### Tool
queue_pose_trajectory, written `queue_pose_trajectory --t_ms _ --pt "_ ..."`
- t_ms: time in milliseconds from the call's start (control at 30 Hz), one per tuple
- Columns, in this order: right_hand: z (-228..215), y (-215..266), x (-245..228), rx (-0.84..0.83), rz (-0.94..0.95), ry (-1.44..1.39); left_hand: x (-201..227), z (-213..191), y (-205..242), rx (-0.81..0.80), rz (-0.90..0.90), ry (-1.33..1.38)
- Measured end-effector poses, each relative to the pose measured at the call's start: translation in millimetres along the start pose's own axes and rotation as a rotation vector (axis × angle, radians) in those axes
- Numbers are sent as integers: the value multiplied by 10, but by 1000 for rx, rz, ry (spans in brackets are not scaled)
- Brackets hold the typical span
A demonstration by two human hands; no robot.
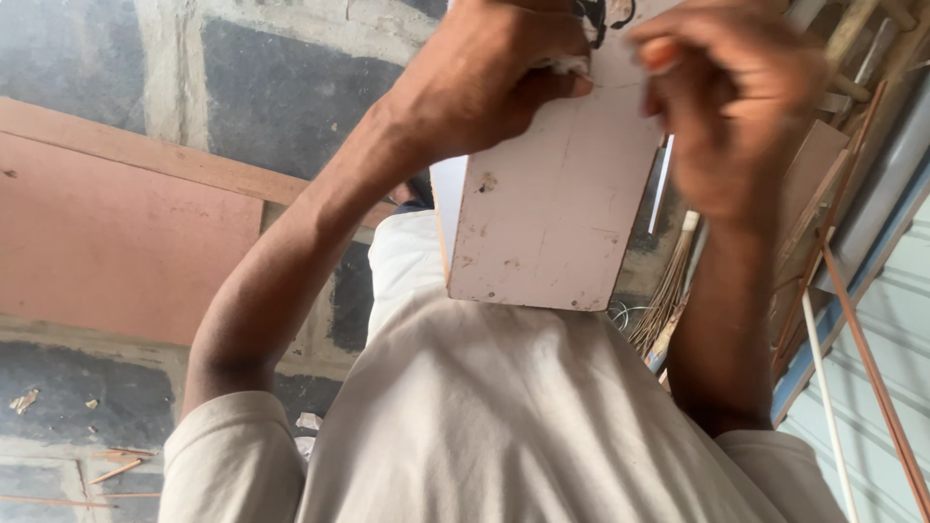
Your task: The person holds a white board and peels off stickers and adhesive residue from its surface using their fingers. They work across different areas of the board, removing multiple pieces of residue and stickers throughout the clip.
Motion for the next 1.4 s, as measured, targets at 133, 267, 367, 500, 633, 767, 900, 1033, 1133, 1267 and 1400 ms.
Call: queue_pose_trajectory --t_ms 133,267,367,500,633,767,900,1033,1133,1267,1400 --pt "-380 132 -33 -11 -102 290 -81 -116 46 134 9 107" --pt "-332 316 53 -56 -149 418 -172 -102 91 206 -162 273" --pt "-264 328 0 -15 -110 383 -148 -127 68 256 -168 298" --pt "-36 157 -158 -38 -76 175 13 -187 -68 126 10 142" --pt "268 -23 -55 -177 89 -85 72 -223 -170 112 19 71" --pt "405 -162 6 -169 -32 -68 -116 -80 -167 -12 -245 135" --pt "469 -188 177 -152 -104 -60 -37 -132 -305 -45 14 -234" --pt "469 -194 354 6 -85 38 16 -147 -361 -88 140 -470" --pt "414 -175 440 12 -9 -118 53 -183 -428 -55 16 -410" --pt "402 -143 284 52 -65 -274 -43 -538 -333 20 -181 -50" --pt "345 -105 154 137 -82 -235 137 -691 -104 141 48 -91"
Point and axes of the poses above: each hand's wrist, its own y-axis away from the middle knuckle, its own z-axis out of the palm, x = y × z, the point moved 8 cm from there along -y, towards the middle knuckle, and after that the axes turned 14 degrees about z, right-handed, at the moved point
